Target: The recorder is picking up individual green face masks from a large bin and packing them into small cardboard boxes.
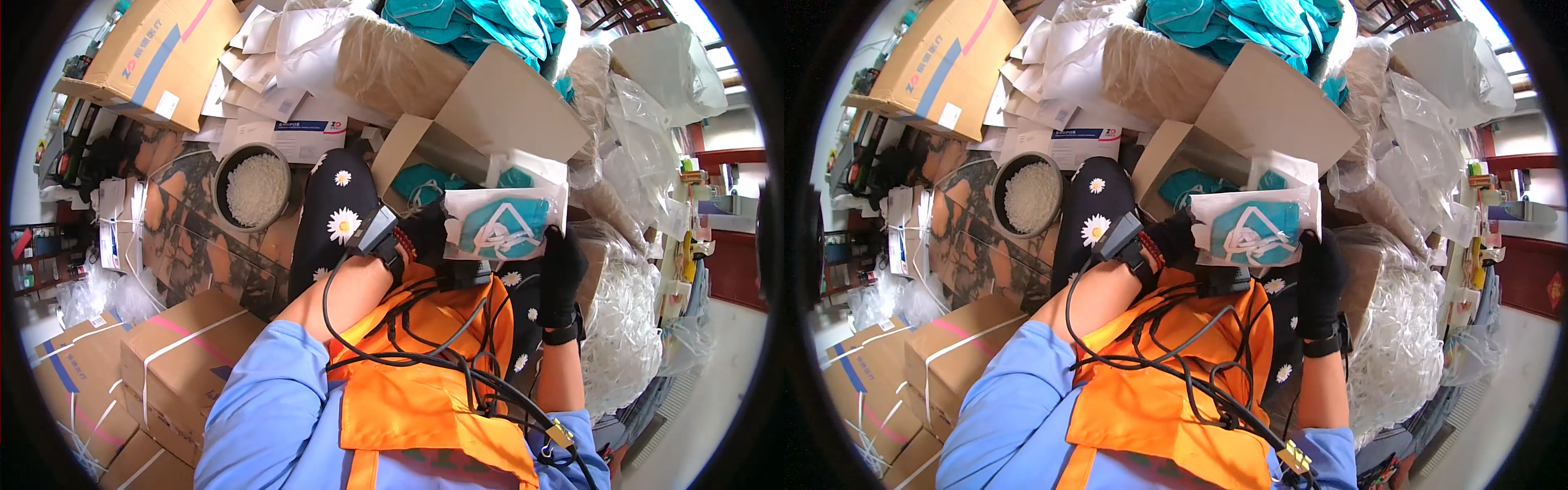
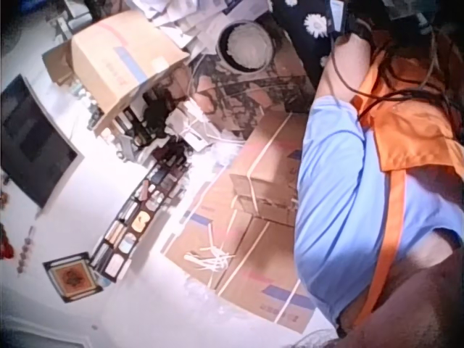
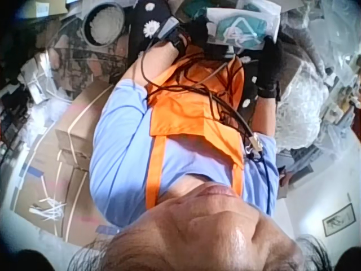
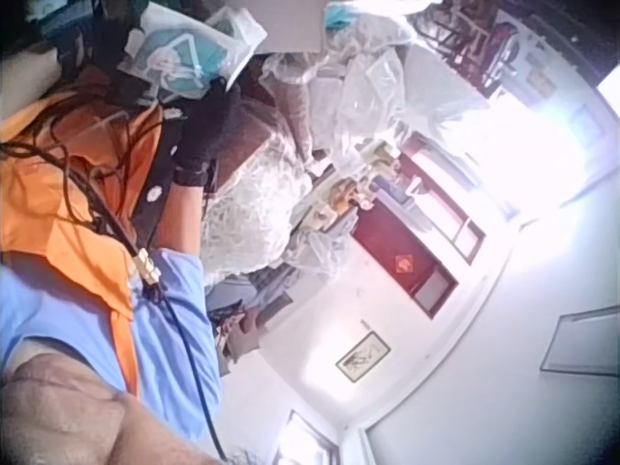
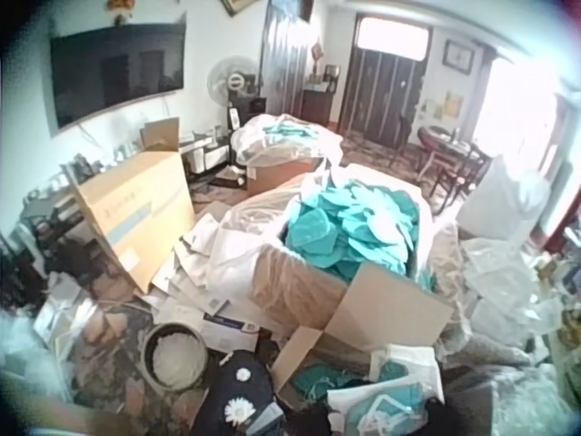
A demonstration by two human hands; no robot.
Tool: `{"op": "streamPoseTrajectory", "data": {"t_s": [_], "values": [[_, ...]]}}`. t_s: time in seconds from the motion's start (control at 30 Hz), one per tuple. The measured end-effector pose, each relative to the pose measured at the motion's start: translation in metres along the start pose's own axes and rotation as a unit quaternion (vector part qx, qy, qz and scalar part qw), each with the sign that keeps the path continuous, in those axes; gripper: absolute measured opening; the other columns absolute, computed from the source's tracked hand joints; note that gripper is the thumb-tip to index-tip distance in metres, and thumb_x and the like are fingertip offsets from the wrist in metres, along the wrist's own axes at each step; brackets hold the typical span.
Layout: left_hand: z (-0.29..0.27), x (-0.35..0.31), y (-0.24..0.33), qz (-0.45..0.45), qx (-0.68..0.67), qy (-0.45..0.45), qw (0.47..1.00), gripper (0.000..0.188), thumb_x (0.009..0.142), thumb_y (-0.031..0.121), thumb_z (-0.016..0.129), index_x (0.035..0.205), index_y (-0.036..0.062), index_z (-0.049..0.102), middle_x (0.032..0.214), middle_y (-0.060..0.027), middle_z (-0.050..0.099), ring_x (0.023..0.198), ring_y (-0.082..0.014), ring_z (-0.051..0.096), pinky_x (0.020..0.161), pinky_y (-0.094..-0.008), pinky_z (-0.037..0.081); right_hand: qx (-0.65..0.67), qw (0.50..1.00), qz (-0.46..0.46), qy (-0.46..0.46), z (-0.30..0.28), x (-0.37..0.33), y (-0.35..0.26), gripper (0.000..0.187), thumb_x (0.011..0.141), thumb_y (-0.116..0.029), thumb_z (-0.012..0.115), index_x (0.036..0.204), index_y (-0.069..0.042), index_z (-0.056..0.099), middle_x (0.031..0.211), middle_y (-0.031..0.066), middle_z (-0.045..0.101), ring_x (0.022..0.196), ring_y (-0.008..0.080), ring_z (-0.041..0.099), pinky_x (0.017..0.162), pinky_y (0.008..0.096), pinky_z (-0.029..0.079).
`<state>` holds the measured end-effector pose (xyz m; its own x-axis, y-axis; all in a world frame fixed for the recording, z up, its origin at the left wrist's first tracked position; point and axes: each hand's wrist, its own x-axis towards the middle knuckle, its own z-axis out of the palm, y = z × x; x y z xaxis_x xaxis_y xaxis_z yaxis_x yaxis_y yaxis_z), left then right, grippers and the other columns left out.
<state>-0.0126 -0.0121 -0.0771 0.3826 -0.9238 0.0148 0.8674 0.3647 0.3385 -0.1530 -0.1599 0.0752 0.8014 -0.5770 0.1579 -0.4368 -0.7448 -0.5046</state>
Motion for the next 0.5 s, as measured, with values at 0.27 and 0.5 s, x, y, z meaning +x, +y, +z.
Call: {"op": "streamPoseTrajectory", "data": {"t_s": [0.27,0.5], "values": [[0.021,-0.004,0.025,0.050,0.286,0.158,0.944,0.024,0.086,0.007,0.063,0.108,0.0030,0.056,0.101,-0.0057,0.062,0.092,-0.0157,0.061,0.084,-0.0312,0.051,-0.038,0.997,-0.007,0.065,0.003,0.011,0.047,0.020,0.094,-0.014,0.054,0.106,0.000,0.064,0.088,0.0171,0.067,0.081,0.0264,0.066,0.071,0.0318,0.050],[0.034,-0.004,0.023,0.097,0.329,0.215,0.915,0.015,0.087,0.005,0.063,0.101,0.0034,0.062,0.094,-0.0057,0.064,0.090,-0.0151,0.062,0.082,-0.0283,0.051,0.010,0.996,0.000,0.085,0.006,0.007,0.057,0.021,0.094,-0.014,0.056,0.106,0.001,0.064,0.091,0.0141,0.069,0.081,0.0155,0.063,0.072,0.0290,0.048]]}}
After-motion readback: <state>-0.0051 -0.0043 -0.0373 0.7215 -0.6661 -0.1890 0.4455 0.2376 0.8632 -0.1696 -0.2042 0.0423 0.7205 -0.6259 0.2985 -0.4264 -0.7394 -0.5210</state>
